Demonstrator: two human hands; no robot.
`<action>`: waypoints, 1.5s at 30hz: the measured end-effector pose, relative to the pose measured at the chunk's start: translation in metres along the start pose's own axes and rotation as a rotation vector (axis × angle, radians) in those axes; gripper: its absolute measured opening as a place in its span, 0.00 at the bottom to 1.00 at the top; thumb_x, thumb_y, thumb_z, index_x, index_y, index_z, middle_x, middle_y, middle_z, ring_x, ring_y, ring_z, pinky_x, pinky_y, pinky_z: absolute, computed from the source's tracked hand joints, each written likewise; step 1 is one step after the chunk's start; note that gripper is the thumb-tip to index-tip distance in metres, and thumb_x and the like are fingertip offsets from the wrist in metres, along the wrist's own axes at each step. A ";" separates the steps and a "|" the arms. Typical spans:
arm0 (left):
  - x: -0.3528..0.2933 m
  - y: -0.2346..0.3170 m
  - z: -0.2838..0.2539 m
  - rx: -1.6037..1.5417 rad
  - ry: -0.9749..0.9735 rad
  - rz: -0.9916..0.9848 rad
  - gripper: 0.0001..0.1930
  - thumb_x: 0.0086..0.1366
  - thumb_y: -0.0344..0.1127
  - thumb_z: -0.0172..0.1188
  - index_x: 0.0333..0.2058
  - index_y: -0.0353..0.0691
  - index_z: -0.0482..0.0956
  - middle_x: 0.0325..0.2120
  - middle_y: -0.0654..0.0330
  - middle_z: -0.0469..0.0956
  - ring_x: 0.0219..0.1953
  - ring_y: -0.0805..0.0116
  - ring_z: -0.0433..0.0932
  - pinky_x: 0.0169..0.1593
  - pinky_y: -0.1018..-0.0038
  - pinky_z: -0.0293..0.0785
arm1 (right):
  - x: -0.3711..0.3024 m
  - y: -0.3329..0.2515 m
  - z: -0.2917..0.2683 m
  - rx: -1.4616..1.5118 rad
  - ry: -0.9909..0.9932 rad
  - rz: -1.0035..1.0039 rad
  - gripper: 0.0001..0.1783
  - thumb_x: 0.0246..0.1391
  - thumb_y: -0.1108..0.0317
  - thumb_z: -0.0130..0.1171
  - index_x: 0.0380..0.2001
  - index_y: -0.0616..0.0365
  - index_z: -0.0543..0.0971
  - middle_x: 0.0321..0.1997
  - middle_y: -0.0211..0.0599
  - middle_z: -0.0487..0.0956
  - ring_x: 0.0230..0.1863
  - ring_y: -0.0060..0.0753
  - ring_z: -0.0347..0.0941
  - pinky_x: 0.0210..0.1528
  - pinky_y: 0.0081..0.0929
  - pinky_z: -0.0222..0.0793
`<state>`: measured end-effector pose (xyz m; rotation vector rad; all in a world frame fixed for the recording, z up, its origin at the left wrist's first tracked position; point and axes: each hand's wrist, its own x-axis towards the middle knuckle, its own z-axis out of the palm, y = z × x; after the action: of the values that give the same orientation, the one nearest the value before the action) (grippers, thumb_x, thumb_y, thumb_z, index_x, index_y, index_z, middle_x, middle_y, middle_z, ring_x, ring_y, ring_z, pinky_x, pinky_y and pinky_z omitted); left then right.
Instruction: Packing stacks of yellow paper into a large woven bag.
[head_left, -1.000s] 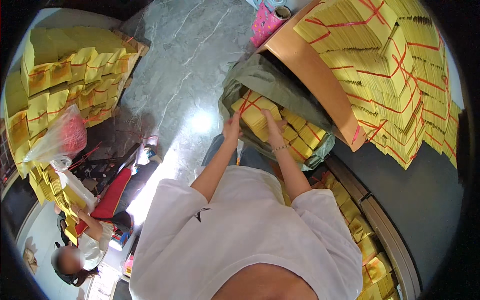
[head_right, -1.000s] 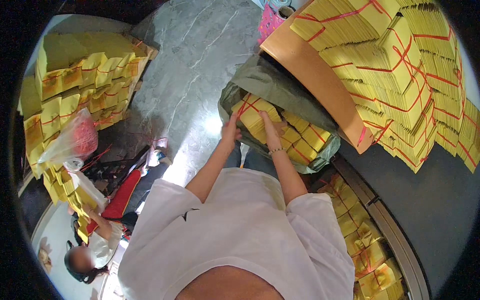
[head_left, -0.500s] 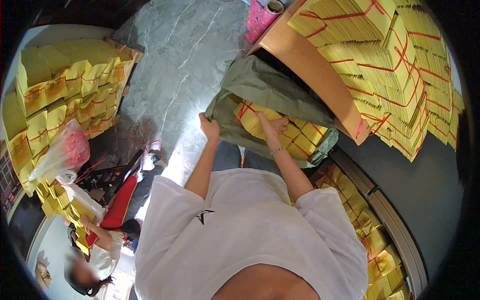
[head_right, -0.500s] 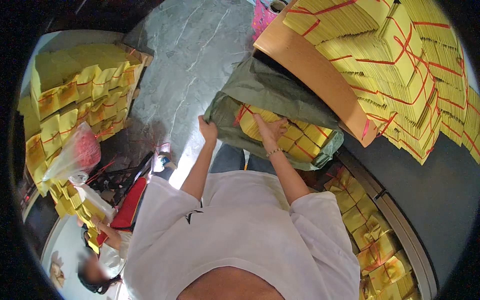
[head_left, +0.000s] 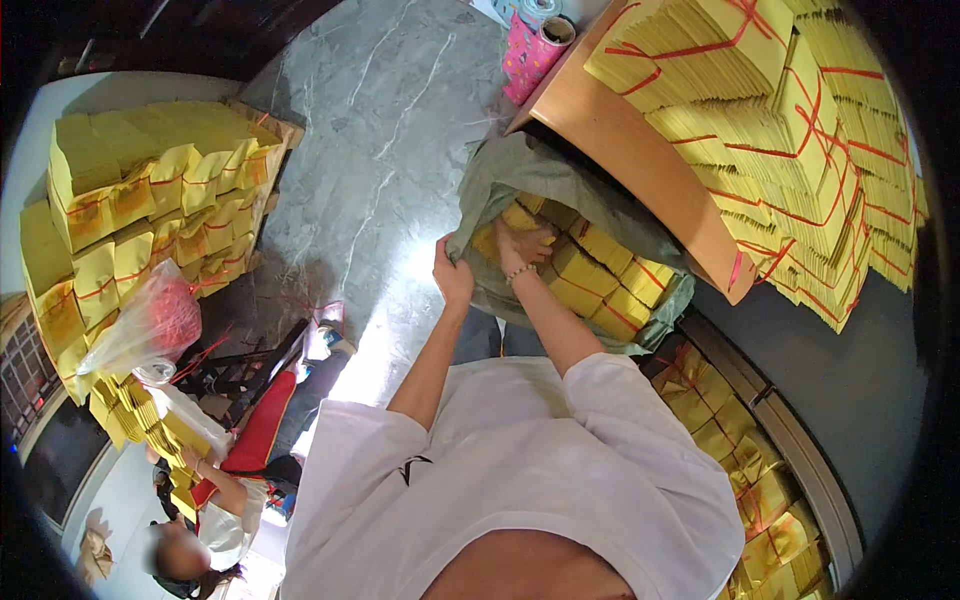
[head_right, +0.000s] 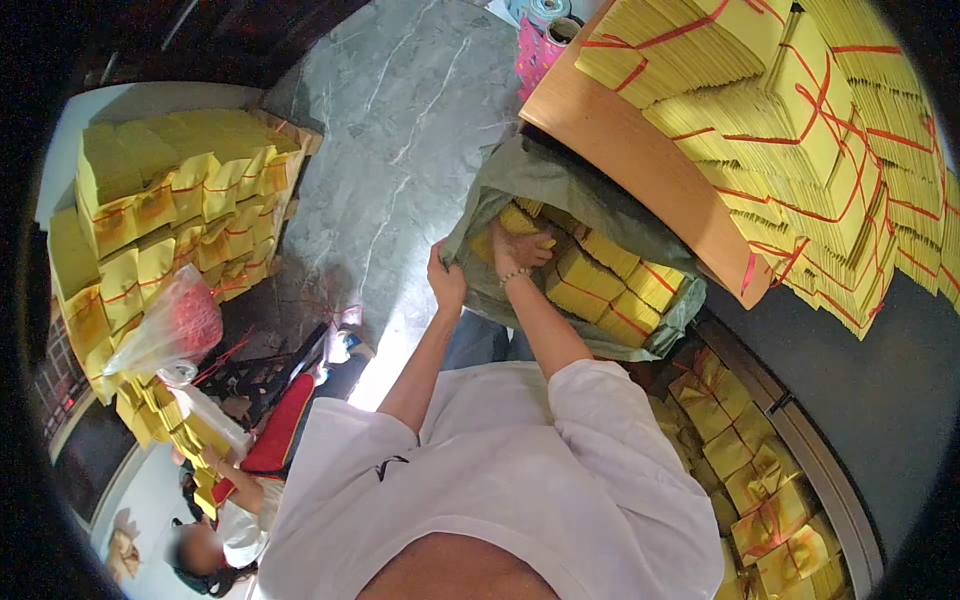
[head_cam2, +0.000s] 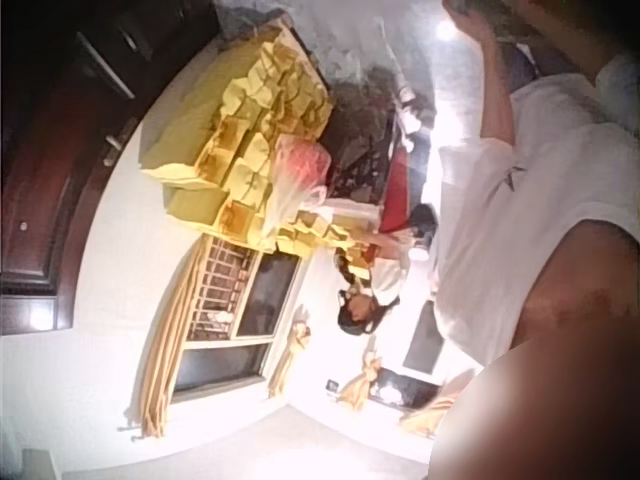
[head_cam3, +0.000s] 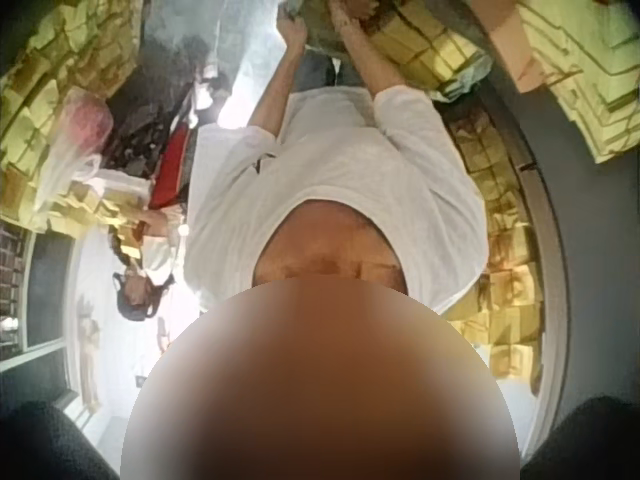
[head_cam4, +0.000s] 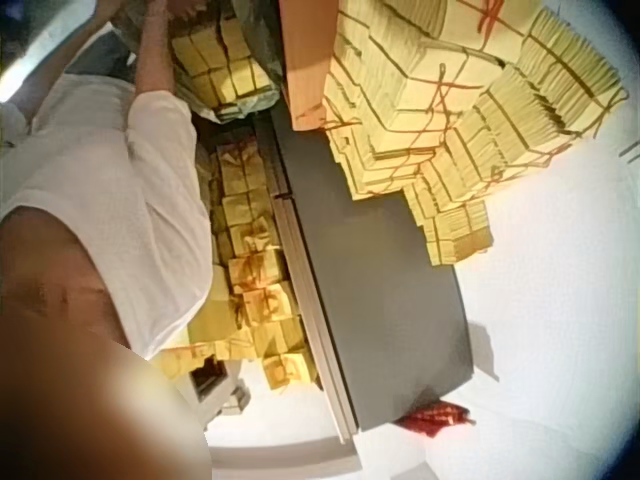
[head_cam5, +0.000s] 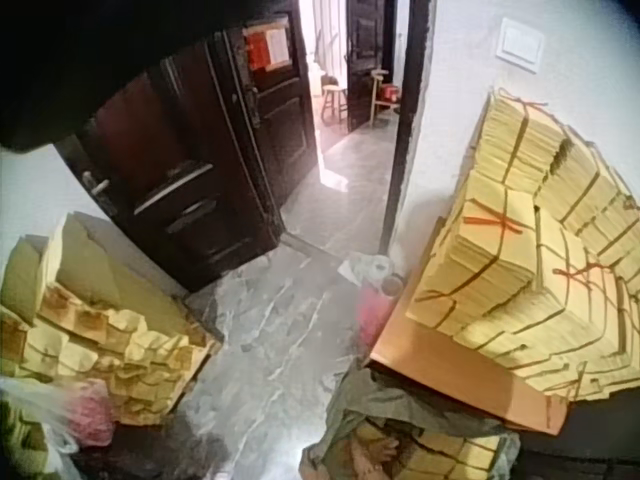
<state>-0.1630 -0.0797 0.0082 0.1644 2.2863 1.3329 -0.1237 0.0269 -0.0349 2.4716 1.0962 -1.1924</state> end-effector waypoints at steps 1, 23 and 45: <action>0.000 0.001 0.003 -0.004 -0.007 0.007 0.22 0.46 0.17 0.39 0.41 0.34 0.71 0.33 0.52 0.76 0.39 0.63 0.74 0.46 0.74 0.67 | 0.011 0.002 0.009 0.009 0.006 0.000 0.67 0.26 0.42 0.71 0.61 0.55 0.40 0.57 0.67 0.48 0.61 0.65 0.46 0.55 0.54 0.58; 0.024 0.004 -0.008 0.076 -0.030 -0.066 0.12 0.56 0.33 0.61 0.39 0.37 0.75 0.29 0.56 0.74 0.34 0.69 0.72 0.39 0.75 0.67 | 0.005 0.028 0.067 0.180 0.107 -0.121 0.42 0.47 0.50 0.58 0.61 0.52 0.53 0.60 0.48 0.57 0.61 0.48 0.53 0.60 0.45 0.53; 0.029 0.017 0.013 0.221 -0.080 0.195 0.14 0.58 0.32 0.58 0.43 0.33 0.73 0.38 0.51 0.72 0.41 0.58 0.71 0.47 0.71 0.65 | 0.139 0.059 0.065 1.192 -0.977 0.303 0.32 0.58 0.42 0.39 0.53 0.57 0.67 0.56 0.38 0.68 0.55 0.39 0.64 0.58 0.42 0.60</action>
<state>-0.1849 -0.0509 0.0072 0.5169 2.3930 1.1375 -0.0652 0.0307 -0.1888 1.8036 -0.3826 -2.9404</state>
